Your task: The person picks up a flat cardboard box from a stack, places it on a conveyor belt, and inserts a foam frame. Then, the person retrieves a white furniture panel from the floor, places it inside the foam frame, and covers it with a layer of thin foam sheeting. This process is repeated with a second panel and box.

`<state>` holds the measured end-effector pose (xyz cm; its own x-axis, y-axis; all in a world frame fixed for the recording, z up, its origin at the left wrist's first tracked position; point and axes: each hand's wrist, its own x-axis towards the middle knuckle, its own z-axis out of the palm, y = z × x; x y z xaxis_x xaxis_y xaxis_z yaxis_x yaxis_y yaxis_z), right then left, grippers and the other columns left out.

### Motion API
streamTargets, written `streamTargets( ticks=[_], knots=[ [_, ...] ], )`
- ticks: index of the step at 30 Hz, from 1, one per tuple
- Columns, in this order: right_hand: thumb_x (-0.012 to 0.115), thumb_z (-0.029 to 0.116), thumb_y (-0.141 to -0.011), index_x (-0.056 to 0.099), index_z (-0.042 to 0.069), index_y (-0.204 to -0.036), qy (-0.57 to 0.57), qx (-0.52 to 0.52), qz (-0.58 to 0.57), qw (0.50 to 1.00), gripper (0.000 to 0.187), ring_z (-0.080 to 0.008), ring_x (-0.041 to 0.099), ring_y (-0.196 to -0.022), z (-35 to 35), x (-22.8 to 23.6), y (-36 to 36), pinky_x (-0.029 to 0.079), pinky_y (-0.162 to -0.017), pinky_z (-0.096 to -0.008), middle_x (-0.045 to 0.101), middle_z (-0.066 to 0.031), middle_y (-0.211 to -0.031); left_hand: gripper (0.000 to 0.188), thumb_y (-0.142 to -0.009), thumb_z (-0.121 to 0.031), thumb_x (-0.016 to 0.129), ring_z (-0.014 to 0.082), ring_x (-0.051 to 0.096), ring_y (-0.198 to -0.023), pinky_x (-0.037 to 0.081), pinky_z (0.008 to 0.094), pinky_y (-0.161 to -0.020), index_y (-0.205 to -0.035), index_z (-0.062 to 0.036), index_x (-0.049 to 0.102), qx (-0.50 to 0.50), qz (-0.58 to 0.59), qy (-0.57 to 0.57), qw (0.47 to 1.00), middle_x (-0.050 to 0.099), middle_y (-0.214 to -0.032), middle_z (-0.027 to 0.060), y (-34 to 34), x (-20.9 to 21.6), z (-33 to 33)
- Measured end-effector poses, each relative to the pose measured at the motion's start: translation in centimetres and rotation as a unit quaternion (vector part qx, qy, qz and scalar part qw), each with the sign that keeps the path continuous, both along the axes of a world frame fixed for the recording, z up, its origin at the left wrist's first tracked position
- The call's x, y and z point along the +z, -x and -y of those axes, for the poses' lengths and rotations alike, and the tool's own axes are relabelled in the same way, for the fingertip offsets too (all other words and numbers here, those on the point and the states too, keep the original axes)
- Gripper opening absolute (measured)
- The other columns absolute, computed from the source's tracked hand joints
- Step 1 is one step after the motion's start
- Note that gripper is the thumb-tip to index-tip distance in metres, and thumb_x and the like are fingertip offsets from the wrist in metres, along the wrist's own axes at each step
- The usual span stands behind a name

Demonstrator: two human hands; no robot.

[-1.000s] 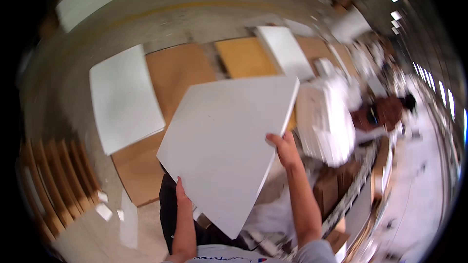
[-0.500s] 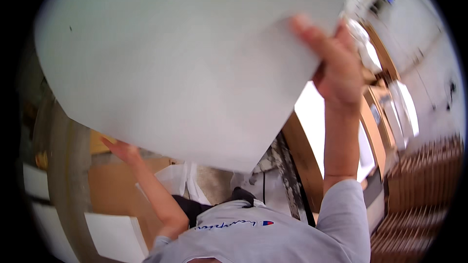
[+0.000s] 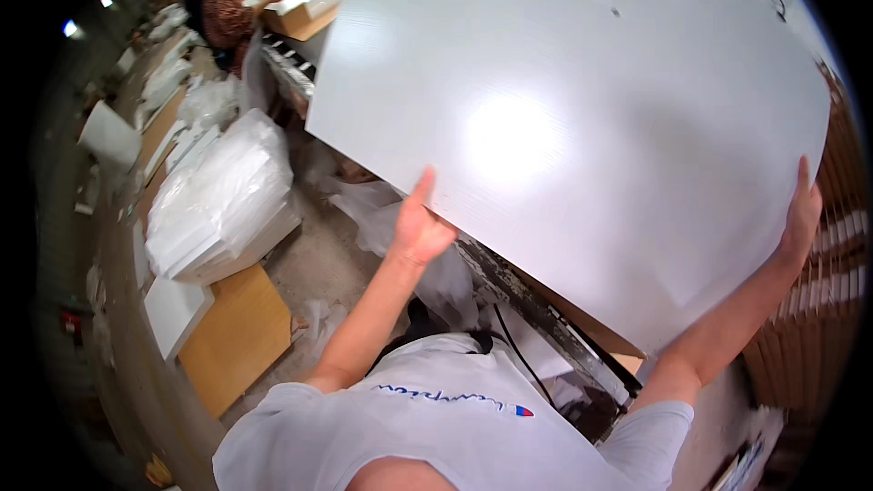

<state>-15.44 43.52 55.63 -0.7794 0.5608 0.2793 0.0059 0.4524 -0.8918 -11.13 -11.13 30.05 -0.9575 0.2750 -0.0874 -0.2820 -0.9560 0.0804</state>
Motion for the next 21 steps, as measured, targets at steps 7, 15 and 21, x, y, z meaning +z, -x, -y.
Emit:
streamTargets(
  ticks=[7, 15, 21],
  knots=[
    [0.063, 0.048, -0.092, 0.062, -0.009, -0.115, 0.038, -0.066, 0.182, 0.98, 0.061, -0.0233, 0.065, -0.09, -11.9, -6.5, -1.4, 0.051, -0.08, -0.0362, 0.068, -0.0123, -0.102, 0.037, -0.096, -0.009, 0.052, 0.0252, 0.052, -0.124, 0.037, 0.0404, -0.11, -0.13, 0.0052, 0.047, -0.193, 0.073, -0.047, 0.977, 0.056, -0.131, 0.0134, 3.0, -2.4, -7.2],
    [0.065, 0.043, -0.091, 0.064, -0.005, -0.113, 0.069, -0.05, 0.296, 0.951, 0.054, -0.0236, 0.064, -0.088, -21.0, -14.6, 7.6, 0.051, -0.079, -0.0385, 0.069, -0.0129, -0.1, 0.034, -0.093, -0.004, 0.052, 0.0234, 0.054, -0.119, 0.04, 0.0379, -0.107, -0.126, 0.0052, 0.047, -0.242, 0.161, 0.001, 0.957, 0.055, -0.126, 0.0124, 7.9, -6.6, -14.0],
    [0.065, 0.046, -0.09, 0.062, -0.007, -0.116, 0.062, -0.03, 0.351, 0.934, 0.059, -0.0251, 0.063, -0.087, -20.3, -23.0, 16.9, 0.049, -0.079, -0.0384, 0.068, -0.0139, -0.101, 0.039, -0.092, -0.004, 0.052, 0.0246, 0.051, -0.123, 0.038, 0.0382, -0.109, -0.129, 0.0069, 0.044, -0.173, 0.267, 0.075, 0.945, 0.053, -0.13, 0.0143, 9.2, -6.3, -15.5]
  ],
)
